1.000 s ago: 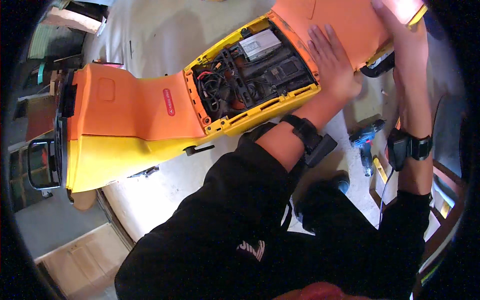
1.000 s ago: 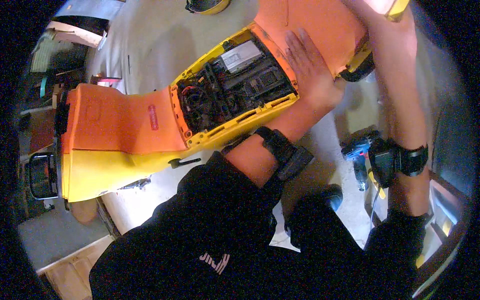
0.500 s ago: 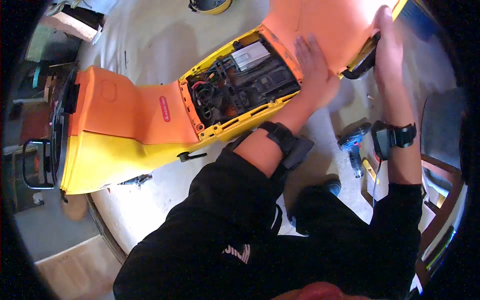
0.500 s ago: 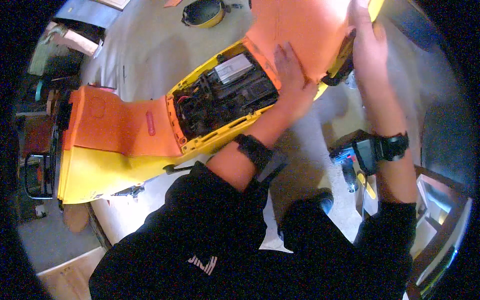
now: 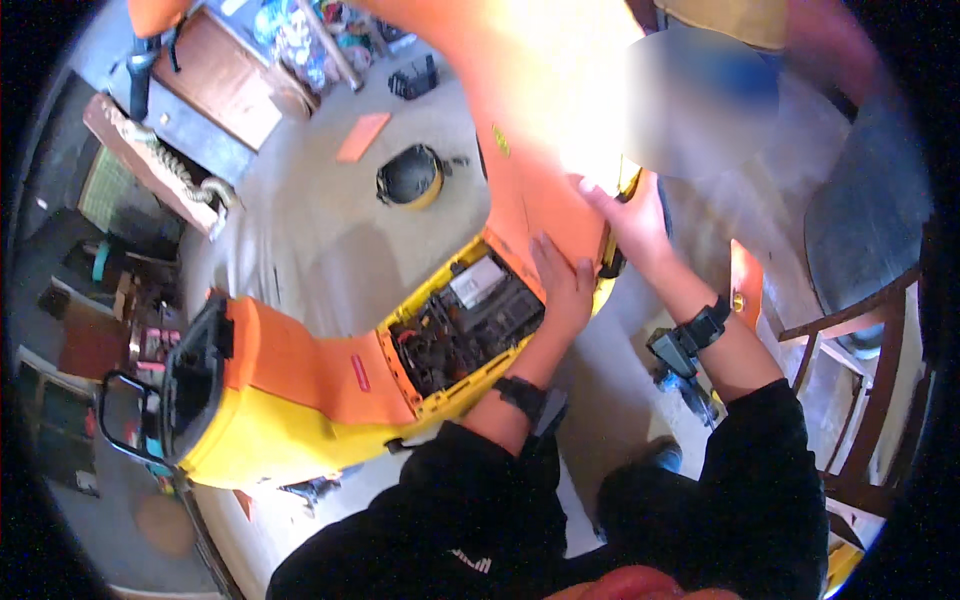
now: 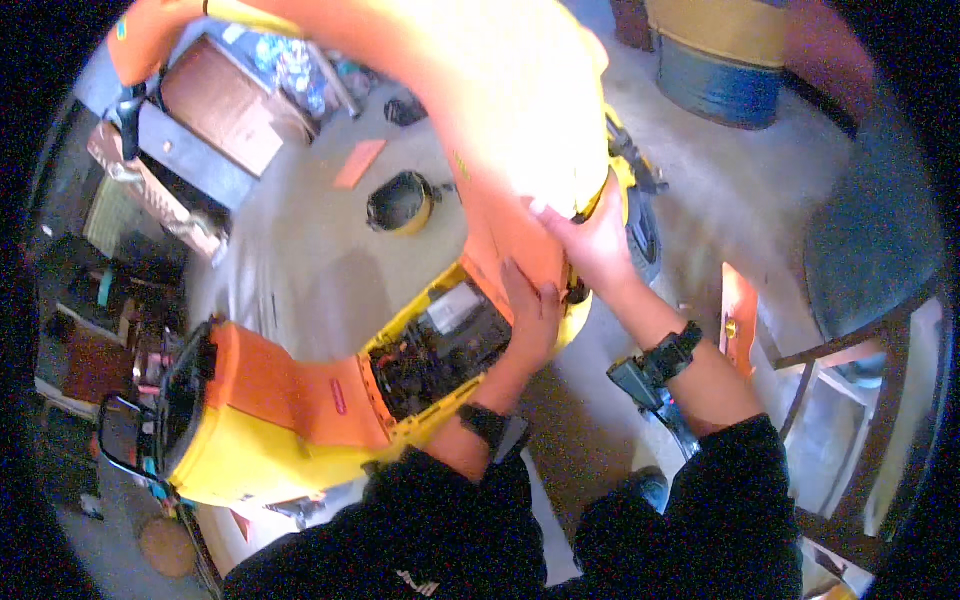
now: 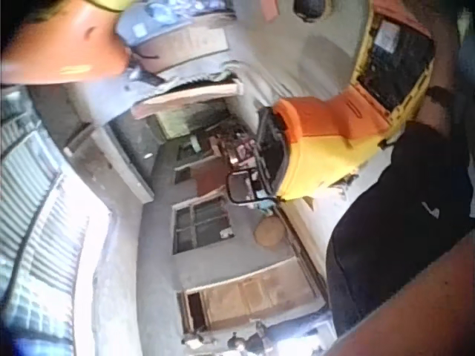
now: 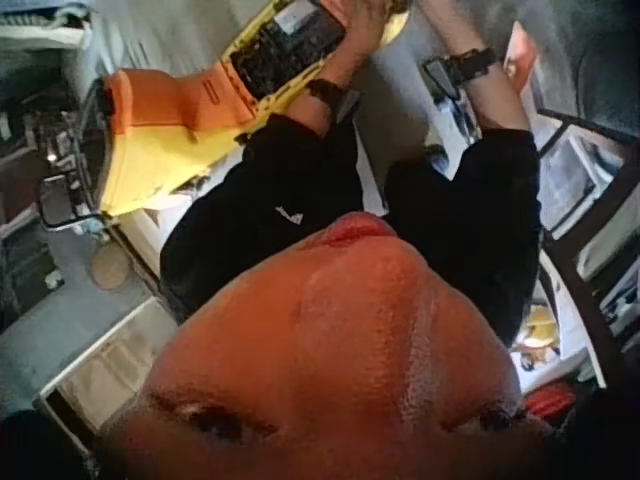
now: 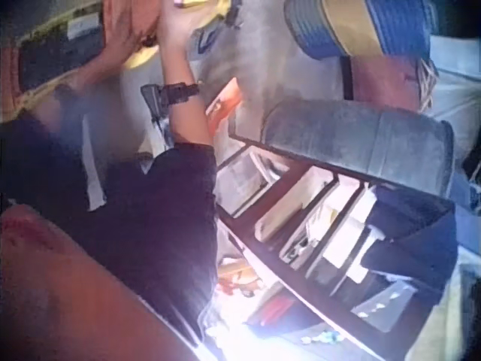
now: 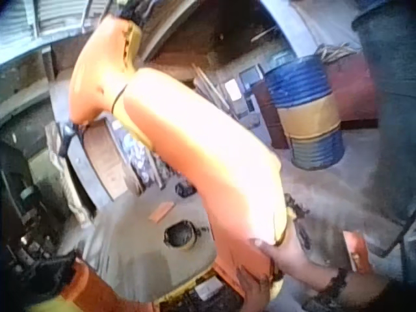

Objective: Repairing or assembling parts of a yellow electric scooter using an electric drill.

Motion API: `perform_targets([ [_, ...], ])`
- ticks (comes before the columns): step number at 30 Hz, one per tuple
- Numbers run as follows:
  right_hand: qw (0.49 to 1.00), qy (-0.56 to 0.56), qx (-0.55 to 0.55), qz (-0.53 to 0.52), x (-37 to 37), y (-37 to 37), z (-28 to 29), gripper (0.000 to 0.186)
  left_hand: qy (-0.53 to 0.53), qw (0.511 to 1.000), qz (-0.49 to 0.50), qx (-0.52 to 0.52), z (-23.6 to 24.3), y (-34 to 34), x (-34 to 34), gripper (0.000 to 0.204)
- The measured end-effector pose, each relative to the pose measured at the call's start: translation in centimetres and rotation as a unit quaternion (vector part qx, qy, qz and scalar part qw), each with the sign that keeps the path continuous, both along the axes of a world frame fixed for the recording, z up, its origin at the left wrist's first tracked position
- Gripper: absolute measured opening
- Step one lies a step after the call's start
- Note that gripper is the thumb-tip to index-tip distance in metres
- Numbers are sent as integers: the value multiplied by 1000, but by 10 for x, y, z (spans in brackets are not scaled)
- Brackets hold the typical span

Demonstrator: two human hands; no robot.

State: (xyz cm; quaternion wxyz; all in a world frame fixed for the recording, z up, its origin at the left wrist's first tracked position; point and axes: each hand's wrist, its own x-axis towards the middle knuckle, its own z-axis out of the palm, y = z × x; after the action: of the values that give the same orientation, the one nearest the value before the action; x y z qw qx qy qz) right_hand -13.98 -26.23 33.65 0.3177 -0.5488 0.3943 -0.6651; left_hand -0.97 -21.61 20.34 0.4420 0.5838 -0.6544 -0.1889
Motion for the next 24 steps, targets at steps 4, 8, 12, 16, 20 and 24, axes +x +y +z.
perform_targets([
  [4, 997, 50, 38, -35, -6, 7, 11, 87, 17, 1000, -17, -4, 4, 2, -5, 81],
  [8, 995, 48, 90, 1, -11, 13, 27, 86, -14, 1000, 1, -20, 3, -1, -5, 81],
  [12, 996, 21, 84, 3, -12, 12, 25, 83, -15, 1000, 4, -20, 4, 0, -12, 80],
  [16, 996, 5, 85, 24, -9, 12, 23, 81, -23, 1000, 9, -13, 6, 2, -7, 79],
  [20, 997, 26, 66, 16, -10, 9, 14, 79, -12, 1000, 8, -6, 11, 5, -10, 82],
  [24, 995, 58, 77, -12, -10, 11, 18, 81, -67, 997, -3, -34, 13, 1, -10, 94],
])
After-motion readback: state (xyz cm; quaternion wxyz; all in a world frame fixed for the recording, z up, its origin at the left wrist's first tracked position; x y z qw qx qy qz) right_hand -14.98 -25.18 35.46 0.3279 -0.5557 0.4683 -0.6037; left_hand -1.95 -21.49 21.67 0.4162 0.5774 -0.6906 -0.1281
